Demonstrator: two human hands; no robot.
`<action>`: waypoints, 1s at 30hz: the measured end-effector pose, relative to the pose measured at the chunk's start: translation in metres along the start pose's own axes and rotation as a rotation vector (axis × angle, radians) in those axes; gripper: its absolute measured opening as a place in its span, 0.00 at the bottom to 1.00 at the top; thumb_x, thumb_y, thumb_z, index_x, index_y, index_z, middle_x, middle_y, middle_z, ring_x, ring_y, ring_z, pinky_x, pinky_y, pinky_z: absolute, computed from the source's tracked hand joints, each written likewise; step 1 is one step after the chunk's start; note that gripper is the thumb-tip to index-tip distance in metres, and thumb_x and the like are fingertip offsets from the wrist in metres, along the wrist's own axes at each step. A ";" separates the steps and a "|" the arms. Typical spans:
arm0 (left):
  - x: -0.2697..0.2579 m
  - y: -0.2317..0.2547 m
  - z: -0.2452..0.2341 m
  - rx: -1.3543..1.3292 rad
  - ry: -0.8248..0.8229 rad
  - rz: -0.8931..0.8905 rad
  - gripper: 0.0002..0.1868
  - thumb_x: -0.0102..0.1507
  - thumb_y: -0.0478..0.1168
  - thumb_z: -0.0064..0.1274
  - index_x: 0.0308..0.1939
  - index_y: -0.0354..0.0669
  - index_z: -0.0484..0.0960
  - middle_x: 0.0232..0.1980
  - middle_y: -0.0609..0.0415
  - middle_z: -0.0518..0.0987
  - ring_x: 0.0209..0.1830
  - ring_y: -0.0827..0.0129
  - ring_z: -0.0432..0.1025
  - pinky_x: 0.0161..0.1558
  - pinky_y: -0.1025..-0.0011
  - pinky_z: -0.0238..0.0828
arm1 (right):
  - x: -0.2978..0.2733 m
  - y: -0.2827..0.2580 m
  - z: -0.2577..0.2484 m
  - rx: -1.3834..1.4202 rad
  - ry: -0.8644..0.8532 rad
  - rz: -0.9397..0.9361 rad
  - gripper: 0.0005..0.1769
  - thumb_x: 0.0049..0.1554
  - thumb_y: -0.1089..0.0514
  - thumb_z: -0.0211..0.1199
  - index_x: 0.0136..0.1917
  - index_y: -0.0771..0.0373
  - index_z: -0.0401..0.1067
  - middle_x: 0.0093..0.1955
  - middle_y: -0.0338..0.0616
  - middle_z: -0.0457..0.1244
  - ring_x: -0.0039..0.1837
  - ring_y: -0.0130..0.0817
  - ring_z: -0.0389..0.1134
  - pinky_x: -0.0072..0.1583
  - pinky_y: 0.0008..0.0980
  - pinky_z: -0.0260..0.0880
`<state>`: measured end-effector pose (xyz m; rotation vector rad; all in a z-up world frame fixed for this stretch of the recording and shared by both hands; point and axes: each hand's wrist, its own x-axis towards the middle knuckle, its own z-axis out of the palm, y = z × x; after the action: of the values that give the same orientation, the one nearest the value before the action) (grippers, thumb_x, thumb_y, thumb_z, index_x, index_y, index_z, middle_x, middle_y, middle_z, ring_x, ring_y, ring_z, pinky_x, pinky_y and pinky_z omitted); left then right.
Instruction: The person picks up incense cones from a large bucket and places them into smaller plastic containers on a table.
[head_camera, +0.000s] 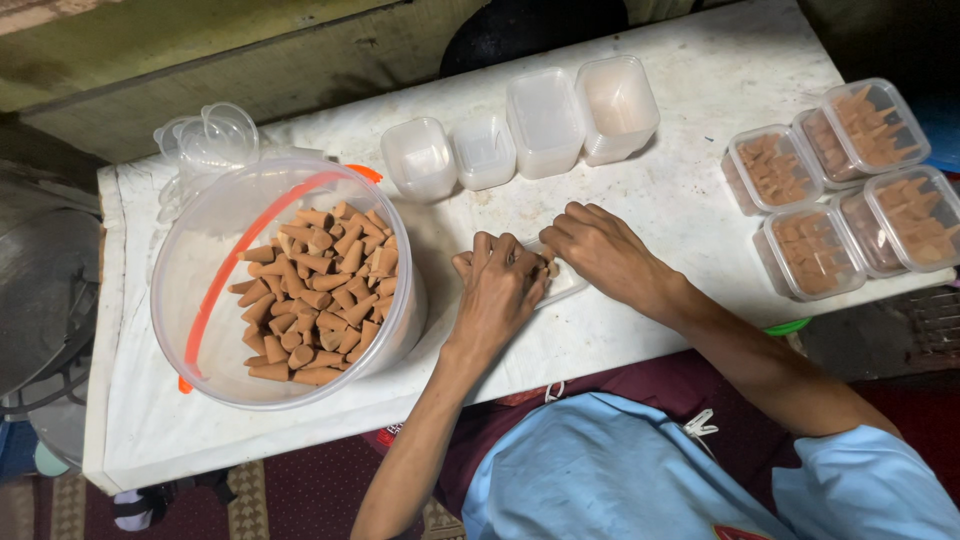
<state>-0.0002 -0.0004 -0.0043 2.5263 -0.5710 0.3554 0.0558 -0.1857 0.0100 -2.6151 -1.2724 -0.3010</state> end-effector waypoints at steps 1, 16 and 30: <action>0.000 0.000 0.000 0.000 -0.001 0.002 0.05 0.58 0.40 0.59 0.35 0.45 0.83 0.37 0.57 0.66 0.45 0.60 0.60 0.46 0.56 0.52 | 0.000 0.000 0.000 0.000 0.001 0.002 0.10 0.58 0.62 0.61 0.35 0.64 0.73 0.28 0.44 0.61 0.38 0.33 0.61 0.43 0.29 0.63; 0.004 0.008 -0.051 -0.110 -0.034 -0.061 0.06 0.59 0.31 0.55 0.39 0.39 0.84 0.36 0.48 0.72 0.40 0.57 0.68 0.42 0.64 0.65 | 0.008 -0.001 -0.032 0.138 0.070 0.020 0.09 0.61 0.60 0.61 0.40 0.66 0.74 0.31 0.48 0.64 0.40 0.38 0.65 0.45 0.34 0.68; 0.018 0.042 -0.111 -0.049 -0.205 0.089 0.06 0.61 0.35 0.52 0.40 0.37 0.81 0.36 0.45 0.76 0.35 0.54 0.76 0.40 0.62 0.72 | 0.051 -0.012 -0.100 0.314 0.249 -0.050 0.03 0.59 0.63 0.65 0.46 0.64 0.75 0.35 0.46 0.67 0.37 0.39 0.67 0.41 0.35 0.70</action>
<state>-0.0188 0.0217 0.1122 2.5114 -0.7627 0.1129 0.0684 -0.1687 0.1209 -2.2093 -1.1924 -0.3863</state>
